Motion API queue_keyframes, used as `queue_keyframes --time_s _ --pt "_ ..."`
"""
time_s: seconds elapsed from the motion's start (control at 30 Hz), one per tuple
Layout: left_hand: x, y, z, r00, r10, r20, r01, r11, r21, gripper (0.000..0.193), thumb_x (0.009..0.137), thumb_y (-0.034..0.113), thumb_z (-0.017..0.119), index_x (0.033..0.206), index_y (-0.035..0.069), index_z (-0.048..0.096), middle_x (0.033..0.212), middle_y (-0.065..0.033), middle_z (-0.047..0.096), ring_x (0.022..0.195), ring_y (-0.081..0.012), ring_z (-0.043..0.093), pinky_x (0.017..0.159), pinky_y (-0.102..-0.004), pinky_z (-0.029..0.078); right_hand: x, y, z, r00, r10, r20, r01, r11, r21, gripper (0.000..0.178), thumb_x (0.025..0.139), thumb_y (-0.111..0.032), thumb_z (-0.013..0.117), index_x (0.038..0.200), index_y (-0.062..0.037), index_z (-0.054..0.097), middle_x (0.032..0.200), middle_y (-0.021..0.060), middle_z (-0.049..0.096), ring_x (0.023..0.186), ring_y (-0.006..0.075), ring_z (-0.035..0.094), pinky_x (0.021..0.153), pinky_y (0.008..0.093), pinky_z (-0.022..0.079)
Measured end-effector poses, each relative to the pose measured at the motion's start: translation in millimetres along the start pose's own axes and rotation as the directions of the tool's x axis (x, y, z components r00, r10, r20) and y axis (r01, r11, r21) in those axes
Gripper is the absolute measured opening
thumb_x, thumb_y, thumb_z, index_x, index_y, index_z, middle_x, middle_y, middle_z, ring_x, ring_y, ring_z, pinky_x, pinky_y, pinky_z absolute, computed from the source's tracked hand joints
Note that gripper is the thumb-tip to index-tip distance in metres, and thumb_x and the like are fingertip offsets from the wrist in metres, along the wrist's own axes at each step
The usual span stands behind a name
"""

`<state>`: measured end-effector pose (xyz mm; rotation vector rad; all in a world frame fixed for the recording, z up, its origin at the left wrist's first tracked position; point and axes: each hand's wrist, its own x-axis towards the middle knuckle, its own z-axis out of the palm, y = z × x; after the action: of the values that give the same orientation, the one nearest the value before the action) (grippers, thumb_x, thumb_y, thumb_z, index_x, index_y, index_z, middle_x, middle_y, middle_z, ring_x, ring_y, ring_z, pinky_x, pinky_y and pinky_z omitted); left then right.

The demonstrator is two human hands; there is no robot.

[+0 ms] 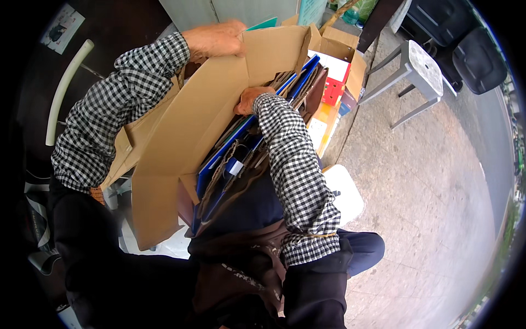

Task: The person uses a utility knife to cut open and flatten various cardboard boxes. They slice through tape and seams, fold the boxes flat, and stack them on a growing pile to the left.

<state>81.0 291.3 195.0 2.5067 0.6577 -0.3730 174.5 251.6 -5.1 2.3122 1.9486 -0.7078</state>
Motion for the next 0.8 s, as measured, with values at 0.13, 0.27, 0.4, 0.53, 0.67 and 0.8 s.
queue_keyframes --time_s 0.13,0.27,0.4,0.53,0.67,0.8 --pt "-13.7 8.7 11.1 0.977 0.200 -0.076 -0.193 0.977 0.095 0.047 0.094 0.026 0.055 0.125 -0.009 0.056 0.106 -0.0156 0.068 0.102 -0.0245 0.066 0.087 -0.0392 0.054 -9.1 9.4 7.7 0.988 -0.095 -0.122 0.092 0.995 -0.027 0.057 0.085 -0.049 0.055 0.123 -0.0104 0.071 0.125 0.0106 0.070 0.112 0.0299 0.064 0.098 0.0456 0.048" --pt "4.8 -0.9 20.5 0.988 0.123 -0.096 -0.105 0.980 0.170 0.044 0.094 0.027 0.055 0.120 -0.008 0.061 0.104 -0.0169 0.070 0.094 -0.0281 0.069 0.082 -0.0404 0.054 -24.4 -9.1 -7.1 1.000 -0.014 -0.012 0.014 1.000 0.024 0.057 0.088 -0.051 0.056 0.127 -0.0120 0.069 0.131 0.0105 0.067 0.121 0.0293 0.061 0.105 0.0445 0.045" --pt "25.5 2.7 20.0 0.958 0.244 -0.149 -0.155 0.882 0.445 0.039 0.090 0.024 0.054 0.111 -0.007 0.066 0.099 -0.0221 0.071 0.083 -0.0315 0.069 0.075 -0.0417 0.055 -18.7 -5.3 -2.2 1.000 0.006 -0.005 -0.006 0.999 -0.033 0.059 0.089 -0.052 0.055 0.128 -0.0099 0.068 0.132 0.0099 0.067 0.122 0.0270 0.061 0.105 0.0432 0.045" --pt "73.8 -31.8 18.4 0.828 0.517 0.217 -0.408 0.289 0.866 0.027 0.084 0.014 0.055 0.090 -0.006 0.073 0.090 -0.0257 0.071 0.075 -0.0359 0.069 0.068 -0.0442 0.055 -21.1 -18.4 -6.1 1.000 -0.003 0.020 0.003 0.999 -0.044 0.058 0.089 -0.051 0.056 0.128 -0.0101 0.069 0.131 0.0087 0.068 0.122 0.0269 0.062 0.103 0.0429 0.048" --pt "120.5 -68.1 16.6 0.677 0.660 0.325 -0.520 0.116 0.846 0.026 0.084 0.012 0.053 0.079 -0.003 0.074 0.084 -0.0226 0.072 0.075 -0.0318 0.070 0.066 -0.0449 0.055 -19.9 -20.5 0.1 1.000 -0.007 -0.021 0.005 0.998 -0.061 0.058 0.089 -0.051 0.057 0.128 -0.0102 0.068 0.130 0.0088 0.068 0.122 0.0279 0.062 0.102 0.0427 0.049" --pt "84.6 -55.6 13.8 0.841 0.540 0.017 -0.482 0.735 0.477 0.021 0.078 0.015 0.060 0.080 0.001 0.076 0.080 -0.0184 0.073 0.071 -0.0286 0.070 0.062 -0.0436 0.056 -26.4 -11.7 -7.8 0.999 0.044 0.028 -0.042 0.997 -0.059 0.059 0.088 -0.053 0.057 0.127 -0.0102 0.069 0.125 0.0081 0.070 0.118 0.0277 0.064 0.100 0.0431 0.050"
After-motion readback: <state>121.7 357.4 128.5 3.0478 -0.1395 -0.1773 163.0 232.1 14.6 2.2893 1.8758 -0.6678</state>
